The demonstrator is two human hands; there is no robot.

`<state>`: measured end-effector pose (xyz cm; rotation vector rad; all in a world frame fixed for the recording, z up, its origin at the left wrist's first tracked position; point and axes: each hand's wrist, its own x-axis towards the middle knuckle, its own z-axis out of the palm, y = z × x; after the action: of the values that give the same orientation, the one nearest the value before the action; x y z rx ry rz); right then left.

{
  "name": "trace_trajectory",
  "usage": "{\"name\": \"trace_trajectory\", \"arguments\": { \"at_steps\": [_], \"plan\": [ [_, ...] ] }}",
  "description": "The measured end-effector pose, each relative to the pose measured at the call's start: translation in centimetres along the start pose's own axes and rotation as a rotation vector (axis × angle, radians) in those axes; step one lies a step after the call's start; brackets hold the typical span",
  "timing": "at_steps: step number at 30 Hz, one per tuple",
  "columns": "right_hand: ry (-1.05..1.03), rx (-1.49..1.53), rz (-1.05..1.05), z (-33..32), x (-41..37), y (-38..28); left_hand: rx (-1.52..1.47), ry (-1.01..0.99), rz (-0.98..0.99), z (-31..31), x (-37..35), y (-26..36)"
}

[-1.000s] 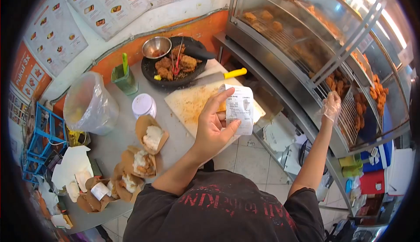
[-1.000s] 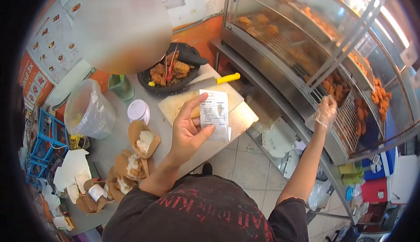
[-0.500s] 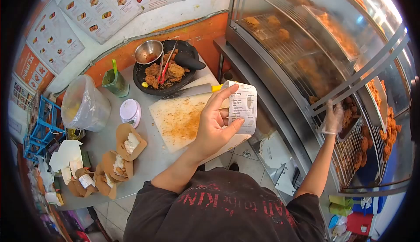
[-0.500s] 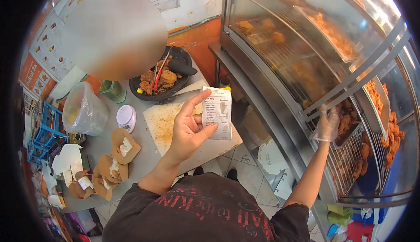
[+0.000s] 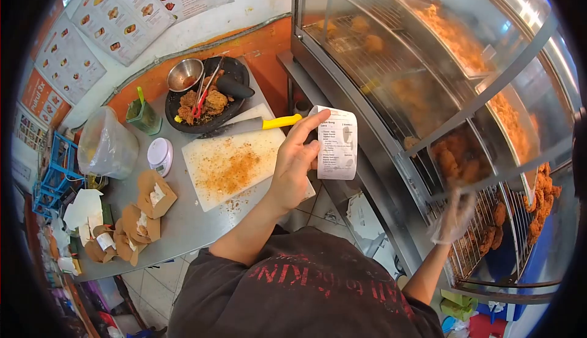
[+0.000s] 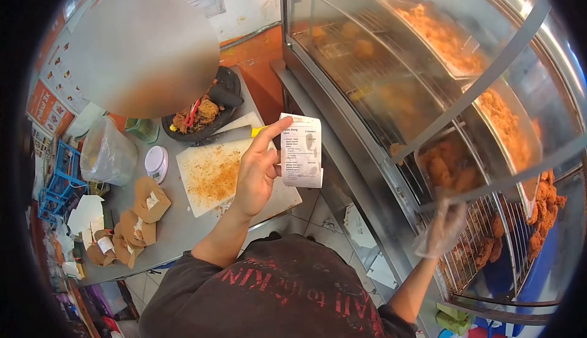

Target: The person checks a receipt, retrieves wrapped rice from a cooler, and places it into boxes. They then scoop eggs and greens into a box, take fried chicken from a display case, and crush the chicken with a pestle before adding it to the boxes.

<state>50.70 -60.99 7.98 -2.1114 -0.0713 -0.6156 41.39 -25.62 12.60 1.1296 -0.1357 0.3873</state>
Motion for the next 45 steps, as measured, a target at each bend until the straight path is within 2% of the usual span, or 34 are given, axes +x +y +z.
{"name": "trace_trajectory", "arguments": {
  "at_steps": [2,3,5,6,8,9,11,14,17,19,22,25,26,28,31,32,33,34,35,37,38,40,42,43,44,45],
  "plan": [
    [0.375,0.049,-0.215,-0.2,-2.2,-1.9,-0.005,-0.011,-0.013,0.0,0.5,-0.1],
    [0.375,0.045,-0.213,-0.6,-2.7,-2.2,-0.007,-0.023,-0.026,-0.1,0.7,-0.1],
    [0.72,-0.136,-0.601,-1.0,-3.5,-2.8,-0.022,-0.03,-0.042,-0.4,1.1,0.0],
    [0.72,-0.141,-0.601,-0.8,-3.7,-3.3,-0.036,-0.036,-0.054,-0.5,1.2,0.0],
    [0.542,-0.149,-0.738,0.9,-3.7,-5.2,-0.041,-0.027,-0.058,-0.9,1.3,0.4],
    [0.477,-0.115,-0.69,2.9,-3.7,-7.5,-0.041,-0.015,-0.059,-1.3,1.3,0.7],
    [0.218,-0.338,-0.645,5.2,-3.1,-11.0,-0.036,0.009,-0.055,-2.0,1.3,1.2],
    [0.015,-0.314,-0.712,9.6,-0.6,-13.2,-0.022,0.07,-0.054,-3.1,0.8,2.1],
    [-0.003,-0.282,-0.8,12.4,1.2,-14.4,-0.024,0.123,-0.039,-4.8,0.3,2.8],
    [0.074,-0.235,-0.748,13.3,1.8,-15.0,-0.038,0.128,-0.03,-5.8,0.1,2.8],
    [0.145,-0.186,-0.671,14.6,0.9,-14.6,0.129,0.202,0.204,-6.4,2.4,1.8],
    [0.046,-0.16,-0.554,16.1,-1.8,-13.1,-0.037,0.277,0.301,-6.9,9.2,-5.0],
    [0.013,-0.105,-0.579,17.0,-2.6,-12.2,-0.082,0.305,0.306,-6.6,11.8,-7.9],
    [-0.134,0.058,-0.494,18.6,-4.7,-10.0,0.169,0.304,0.345,-5.7,16.4,-14.3],
    [-0.384,0.022,-0.503,18.5,-7.2,-7.5,0.505,0.428,0.411,-2.1,19.3,-17.6],
    [-0.407,0.016,-0.464,18.1,-7.5,-7.0,0.652,0.456,0.418,-1.3,19.7,-18.7],
    [-0.432,0.012,-0.425,17.5,-7.7,-6.7,0.586,0.417,0.456,-0.7,19.4,-18.2],
    [-0.411,0.013,-0.434,16.9,-7.8,-5.8,0.67,0.376,0.573,-0.6,19.5,-19.4],
    [-0.413,0.03,-0.383,16.4,-7.9,-4.8,0.545,0.363,0.362,1.2,17.9,-17.9],
    [-0.409,0.056,-0.336,15.7,-6.8,-5.3,0.615,0.39,0.39,1.9,17.1,-19.1],
    [-0.33,0.086,-0.292,15.0,-6.1,-6.6,0.622,0.418,0.412,2.2,17.0,-19.1],
    [-0.261,0.124,-0.244,14.1,-4.5,-9.3,0.612,0.267,0.375,2.4,15.8,-18.7],
    [-0.202,0.352,-0.301,14.2,-1.9,-12.5,0.557,0.163,0.44,3.5,14.2,-18.5],
    [-0.218,0.271,-0.441,14.4,-0.5,-14.2,0.541,0.033,0.541,3.5,13.3,-17.8],
    [-0.23,0.19,-0.582,14.8,1.0,-16.1,0.548,-0.007,0.389,3.8,11.6,-19.6],
    [-0.257,0.24,-0.657,15.9,2.4,-18.4,0.56,-0.001,0.384,3.5,10.4,-21.0]
  ]
}}
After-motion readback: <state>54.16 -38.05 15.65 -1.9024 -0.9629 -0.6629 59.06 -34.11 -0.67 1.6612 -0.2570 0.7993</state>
